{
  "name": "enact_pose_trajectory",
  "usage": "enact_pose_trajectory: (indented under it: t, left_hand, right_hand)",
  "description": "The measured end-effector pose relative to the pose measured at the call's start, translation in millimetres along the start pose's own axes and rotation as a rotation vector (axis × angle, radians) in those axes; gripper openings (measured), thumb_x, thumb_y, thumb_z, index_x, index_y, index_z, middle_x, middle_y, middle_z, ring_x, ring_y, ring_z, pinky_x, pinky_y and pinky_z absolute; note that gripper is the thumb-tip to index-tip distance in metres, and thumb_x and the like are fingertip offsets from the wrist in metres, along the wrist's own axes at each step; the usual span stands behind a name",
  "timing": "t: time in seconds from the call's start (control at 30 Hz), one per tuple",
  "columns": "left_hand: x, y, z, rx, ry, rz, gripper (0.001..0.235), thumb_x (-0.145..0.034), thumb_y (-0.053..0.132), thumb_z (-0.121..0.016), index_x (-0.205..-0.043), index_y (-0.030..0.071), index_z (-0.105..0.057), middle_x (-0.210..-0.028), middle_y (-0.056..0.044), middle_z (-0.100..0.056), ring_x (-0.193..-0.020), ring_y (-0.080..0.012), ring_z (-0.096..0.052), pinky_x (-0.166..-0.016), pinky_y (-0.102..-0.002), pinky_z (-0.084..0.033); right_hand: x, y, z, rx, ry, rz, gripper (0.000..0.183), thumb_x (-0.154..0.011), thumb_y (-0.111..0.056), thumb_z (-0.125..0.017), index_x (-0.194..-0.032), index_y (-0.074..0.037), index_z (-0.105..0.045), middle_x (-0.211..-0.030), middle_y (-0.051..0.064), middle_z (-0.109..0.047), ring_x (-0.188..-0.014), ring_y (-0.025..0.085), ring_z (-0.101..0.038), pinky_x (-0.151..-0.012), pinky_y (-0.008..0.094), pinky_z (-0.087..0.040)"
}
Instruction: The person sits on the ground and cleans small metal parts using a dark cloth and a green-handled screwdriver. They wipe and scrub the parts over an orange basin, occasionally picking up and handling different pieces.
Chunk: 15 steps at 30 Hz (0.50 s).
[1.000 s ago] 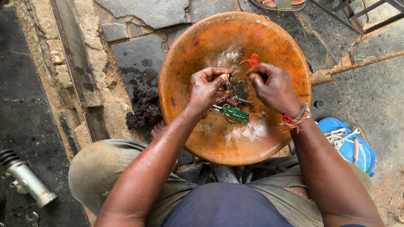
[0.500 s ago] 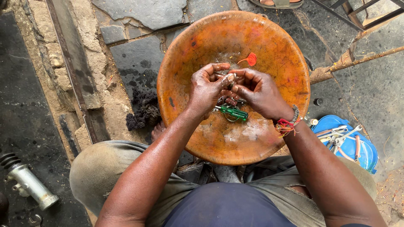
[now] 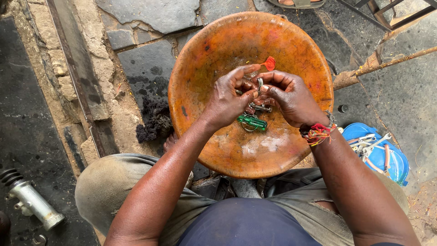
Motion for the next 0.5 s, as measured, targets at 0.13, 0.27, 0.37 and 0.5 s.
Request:
enact_pose_trajectory:
  t: [0.13, 0.27, 0.37, 0.5]
  left_hand:
    - [3.8, 4.9, -3.1, -0.14, 0.0, 0.05, 0.058, -0.089, -0.001, -0.071, -0.144, 0.008, -0.056, -0.092, -0.006, -0.071, -0.082, -0.0096, -0.069, -0.071, -0.026, -0.06]
    - [4.0, 2.9, -0.3, -0.256, 0.014, -0.027, 0.059, -0.09, 0.0, -0.069, -0.146, 0.009, -0.054, -0.089, -0.007, -0.073, -0.082, -0.0117, -0.072, -0.075, -0.029, -0.061]
    - [2.4, -3.2, 2.6, -0.343, 0.085, -0.055, 0.053, -0.089, 0.001, -0.072, -0.14, 0.01, -0.058, -0.091, -0.007, -0.074, -0.083, -0.0142, -0.073, -0.077, -0.031, -0.061]
    - [0.6, -9.1, 8.7, -0.355, 0.12, -0.037, 0.042, -0.088, 0.002, -0.074, -0.129, 0.01, -0.065, -0.092, -0.007, -0.074, -0.087, -0.0151, -0.075, -0.078, -0.032, -0.062]
  right_hand:
    - [1.6, -4.5, 1.3, -0.023, -0.006, -0.002, 0.025, -0.102, -0.003, -0.059, -0.126, 0.002, -0.066, -0.114, 0.007, -0.072, -0.097, 0.012, -0.07, -0.088, 0.028, -0.059]
    - [1.7, -9.4, -0.8, 0.068, 0.028, 0.01, 0.023, -0.101, -0.003, -0.059, -0.122, 0.001, -0.067, -0.11, 0.005, -0.072, -0.095, 0.011, -0.07, -0.086, 0.026, -0.06]
    - [1.8, -14.3, 1.6, 0.165, 0.09, 0.037, 0.018, -0.101, -0.003, -0.061, -0.118, 0.0, -0.067, -0.106, 0.004, -0.072, -0.093, 0.011, -0.07, -0.083, 0.026, -0.058]
    - [9.5, -24.8, 12.7, 0.169, 0.114, 0.134, 0.013, -0.101, -0.001, -0.063, -0.115, -0.002, -0.067, -0.104, 0.005, -0.071, -0.097, 0.013, -0.07, -0.086, 0.027, -0.058]
Point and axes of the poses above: each hand's wrist, its own x-axis away from the middle knuckle, its own z-axis out of the back of the hand, y = z × x, the point moved 2 cm from there along -x, towards the middle knuckle
